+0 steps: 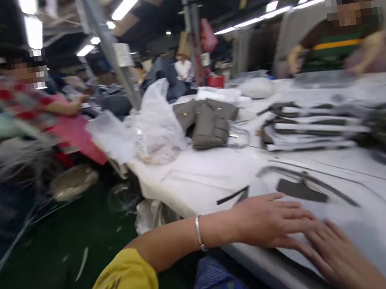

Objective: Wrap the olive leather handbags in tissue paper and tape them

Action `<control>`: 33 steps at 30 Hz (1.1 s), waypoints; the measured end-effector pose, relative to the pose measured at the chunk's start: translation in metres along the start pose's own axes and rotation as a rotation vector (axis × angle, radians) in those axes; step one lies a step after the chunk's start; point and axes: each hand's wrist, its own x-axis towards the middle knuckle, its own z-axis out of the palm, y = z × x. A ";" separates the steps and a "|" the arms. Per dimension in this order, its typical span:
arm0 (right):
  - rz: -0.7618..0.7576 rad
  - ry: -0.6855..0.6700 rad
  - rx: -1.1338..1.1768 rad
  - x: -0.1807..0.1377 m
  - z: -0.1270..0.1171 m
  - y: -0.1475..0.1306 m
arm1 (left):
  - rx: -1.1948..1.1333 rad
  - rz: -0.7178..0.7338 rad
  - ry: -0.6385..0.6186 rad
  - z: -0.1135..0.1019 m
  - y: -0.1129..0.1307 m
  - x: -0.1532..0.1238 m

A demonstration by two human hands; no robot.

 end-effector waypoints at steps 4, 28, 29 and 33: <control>0.260 -0.121 -0.020 -0.006 -0.015 -0.016 | -0.032 -0.026 -0.121 0.035 -0.001 0.012; 0.462 -0.111 0.140 -0.006 -0.026 -0.026 | 0.082 0.084 -0.205 0.075 -0.021 -0.006; 0.424 -0.118 0.171 -0.009 -0.028 -0.024 | 0.089 0.094 -0.202 0.080 -0.023 -0.011; 0.287 -0.181 0.181 -0.017 -0.031 -0.018 | 0.113 0.116 -0.191 0.096 -0.029 -0.026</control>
